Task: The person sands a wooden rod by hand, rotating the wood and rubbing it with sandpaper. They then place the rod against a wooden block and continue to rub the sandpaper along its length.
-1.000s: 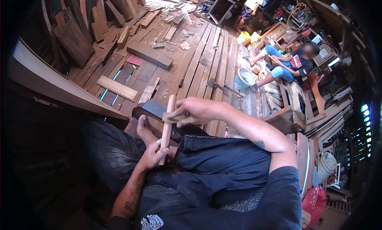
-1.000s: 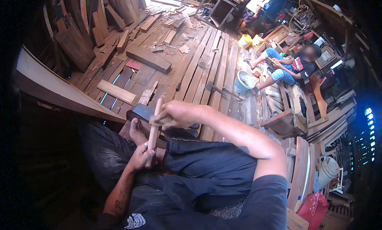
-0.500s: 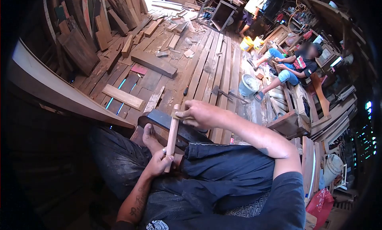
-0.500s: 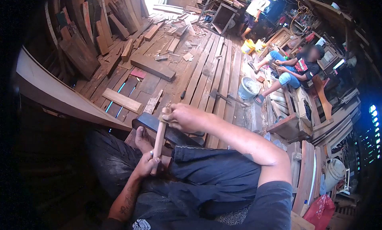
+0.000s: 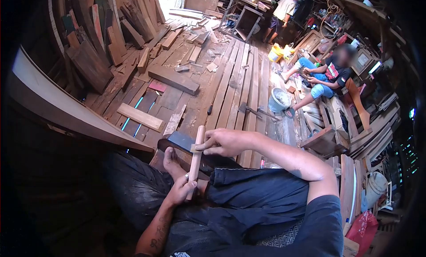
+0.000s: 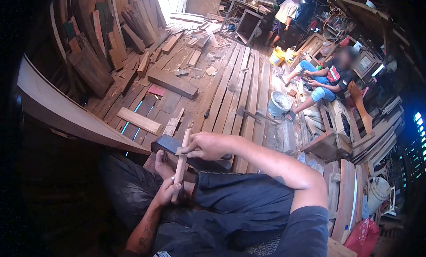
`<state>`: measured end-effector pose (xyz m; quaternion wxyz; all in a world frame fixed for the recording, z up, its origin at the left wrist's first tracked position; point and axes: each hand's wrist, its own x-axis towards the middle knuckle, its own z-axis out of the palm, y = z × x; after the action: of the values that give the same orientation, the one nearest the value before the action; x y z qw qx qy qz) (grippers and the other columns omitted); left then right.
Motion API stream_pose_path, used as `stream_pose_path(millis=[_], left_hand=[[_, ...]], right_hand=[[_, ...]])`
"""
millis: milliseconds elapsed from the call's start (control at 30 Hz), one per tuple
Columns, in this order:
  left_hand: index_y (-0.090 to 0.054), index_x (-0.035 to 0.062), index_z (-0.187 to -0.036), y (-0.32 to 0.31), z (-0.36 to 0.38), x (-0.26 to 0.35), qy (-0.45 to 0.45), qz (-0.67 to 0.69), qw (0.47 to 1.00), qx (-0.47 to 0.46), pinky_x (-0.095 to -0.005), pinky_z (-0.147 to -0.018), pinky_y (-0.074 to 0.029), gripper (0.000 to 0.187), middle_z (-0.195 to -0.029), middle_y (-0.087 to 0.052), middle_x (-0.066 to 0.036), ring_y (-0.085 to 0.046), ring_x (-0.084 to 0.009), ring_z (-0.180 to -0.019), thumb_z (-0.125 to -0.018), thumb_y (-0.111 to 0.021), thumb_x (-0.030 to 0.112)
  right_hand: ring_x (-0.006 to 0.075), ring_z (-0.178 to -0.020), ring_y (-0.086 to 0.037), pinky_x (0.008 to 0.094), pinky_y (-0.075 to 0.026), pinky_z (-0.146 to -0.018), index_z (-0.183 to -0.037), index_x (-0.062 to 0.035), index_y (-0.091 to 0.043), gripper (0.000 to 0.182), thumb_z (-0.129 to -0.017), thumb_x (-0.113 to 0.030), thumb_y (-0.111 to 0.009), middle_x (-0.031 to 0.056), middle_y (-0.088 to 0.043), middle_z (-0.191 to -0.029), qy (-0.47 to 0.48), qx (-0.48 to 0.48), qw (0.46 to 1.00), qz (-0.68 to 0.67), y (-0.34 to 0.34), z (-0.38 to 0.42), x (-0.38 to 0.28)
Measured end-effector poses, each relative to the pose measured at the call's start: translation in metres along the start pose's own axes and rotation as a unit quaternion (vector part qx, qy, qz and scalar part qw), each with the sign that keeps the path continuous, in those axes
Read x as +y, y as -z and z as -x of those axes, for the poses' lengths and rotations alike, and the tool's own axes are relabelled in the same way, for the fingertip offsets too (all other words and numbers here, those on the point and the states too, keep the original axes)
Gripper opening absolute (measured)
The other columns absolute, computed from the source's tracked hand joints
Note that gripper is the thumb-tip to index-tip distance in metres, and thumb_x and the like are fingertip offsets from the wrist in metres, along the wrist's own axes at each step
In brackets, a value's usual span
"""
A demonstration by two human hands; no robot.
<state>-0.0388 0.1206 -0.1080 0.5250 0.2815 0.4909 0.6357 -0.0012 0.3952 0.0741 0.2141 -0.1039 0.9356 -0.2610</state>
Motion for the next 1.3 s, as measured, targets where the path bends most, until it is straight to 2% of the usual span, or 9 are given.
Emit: stream_pose_path(millis=[133, 167, 300, 400, 667, 800, 933, 1067, 1300], left_hand=[[-0.060, -0.0003, -0.113, -0.001, -0.001, 0.000, -0.010, 0.020, 1.000, 0.004, -0.0290, -0.072, -0.052, 0.025, -0.091, -0.067, -0.005, -0.064, -0.0134, -0.080, -0.104, -0.055, 0.022], [-0.060, -0.0006, -0.113, -0.001, -0.001, 0.001, -0.014, 0.023, 1.000, 0.005, -0.0291, -0.072, -0.053, 0.025, -0.091, -0.067, -0.006, -0.065, -0.0139, -0.080, -0.104, -0.055, 0.022], [-0.059, -0.0016, -0.114, 0.002, -0.002, -0.001, -0.018, 0.017, 1.000, -0.010, -0.0303, -0.072, -0.055, 0.027, -0.092, -0.071, -0.009, -0.068, -0.0166, -0.080, -0.104, -0.054, 0.022], [-0.059, -0.0019, -0.115, 0.002, 0.001, 0.003, -0.008, 0.008, 1.000, -0.009, -0.0305, -0.073, -0.055, 0.028, -0.091, -0.071, -0.009, -0.068, -0.0167, -0.079, -0.104, -0.055, 0.023], [-0.061, -0.0012, -0.112, 0.002, 0.001, -0.004, -0.019, 0.008, 1.000, 0.001, -0.0292, -0.072, -0.054, 0.029, -0.091, -0.071, -0.008, -0.067, -0.0158, -0.079, -0.103, -0.057, 0.026], [-0.062, -0.0006, -0.110, 0.004, 0.000, -0.001, -0.022, 0.005, 1.000, -0.008, -0.0289, -0.071, -0.053, 0.029, -0.090, -0.071, -0.008, -0.066, -0.0151, -0.077, -0.103, -0.057, 0.027], [-0.061, 0.0001, -0.107, -0.001, 0.001, -0.003, -0.020, 0.008, 1.000, 0.009, -0.0289, -0.071, -0.053, 0.028, -0.089, -0.070, -0.007, -0.065, -0.0142, -0.078, -0.103, -0.057, 0.028], [-0.058, 0.0010, -0.101, -0.004, 0.002, 0.009, -0.002, -0.010, 1.000, 0.008, -0.0314, -0.070, -0.051, 0.027, -0.086, -0.063, -0.005, -0.062, -0.0156, -0.076, -0.100, -0.054, 0.027], [-0.061, 0.0008, -0.106, 0.000, 0.004, 0.001, -0.007, -0.003, 1.000, 0.003, -0.0284, -0.071, -0.052, 0.026, -0.089, -0.068, -0.006, -0.065, -0.0135, -0.079, -0.103, -0.056, 0.026]], right_hand=[[0.0400, -0.105, -0.065, 0.0466, -0.051, -0.098, -0.128, -0.0128, -0.074, 0.033, -0.104, -0.031, -0.063, 0.0217, -0.062, -0.111, -0.098, 0.091, 0.986, 0.102, 0.005, 0.003, -0.019], [0.0406, -0.104, -0.065, 0.0487, -0.052, -0.095, -0.122, -0.0128, -0.077, 0.029, -0.103, -0.031, -0.064, 0.0212, -0.063, -0.111, -0.053, 0.129, 0.986, 0.091, -0.004, 0.001, -0.012], [0.0392, -0.103, -0.067, 0.0477, -0.054, -0.091, -0.124, -0.0163, -0.076, 0.029, -0.103, -0.031, -0.063, 0.0185, -0.064, -0.111, 0.001, -0.064, 0.997, 0.038, -0.004, -0.007, -0.014], [0.0386, -0.104, -0.067, 0.0472, -0.055, -0.091, -0.123, -0.0161, -0.077, 0.029, -0.104, -0.032, -0.062, 0.0181, -0.064, -0.111, -0.008, 0.080, 0.994, 0.076, -0.002, 0.000, -0.007], [0.0352, -0.096, -0.070, 0.0482, -0.058, -0.084, -0.130, -0.0226, -0.073, 0.030, -0.105, -0.032, -0.059, 0.0136, -0.064, -0.109, -0.065, -0.016, 0.989, 0.132, -0.005, -0.004, -0.012], [0.0348, -0.096, -0.070, 0.0474, -0.058, -0.082, -0.125, -0.0193, -0.074, 0.028, -0.105, -0.032, -0.058, 0.0161, -0.064, -0.105, -0.071, 0.075, 0.970, 0.220, -0.003, -0.005, -0.004], [0.0364, -0.095, -0.069, 0.0476, -0.056, -0.083, -0.114, -0.0126, -0.078, 0.027, -0.103, -0.031, -0.062, 0.0183, -0.064, -0.103, 0.022, -0.092, 0.995, 0.033, -0.013, -0.010, -0.012], [0.0388, -0.096, -0.067, 0.0487, -0.054, -0.086, -0.114, -0.0101, -0.078, 0.028, -0.103, -0.031, -0.063, 0.0187, -0.064, -0.103, -0.027, 0.091, 0.990, 0.104, -0.006, -0.005, 0.002], [0.0407, -0.105, -0.066, 0.0468, -0.053, -0.092, -0.117, -0.0082, -0.076, 0.025, -0.102, -0.026, -0.067, 0.0203, -0.064, -0.110, 0.013, -0.009, 1.000, 0.019, -0.007, -0.008, -0.006]])
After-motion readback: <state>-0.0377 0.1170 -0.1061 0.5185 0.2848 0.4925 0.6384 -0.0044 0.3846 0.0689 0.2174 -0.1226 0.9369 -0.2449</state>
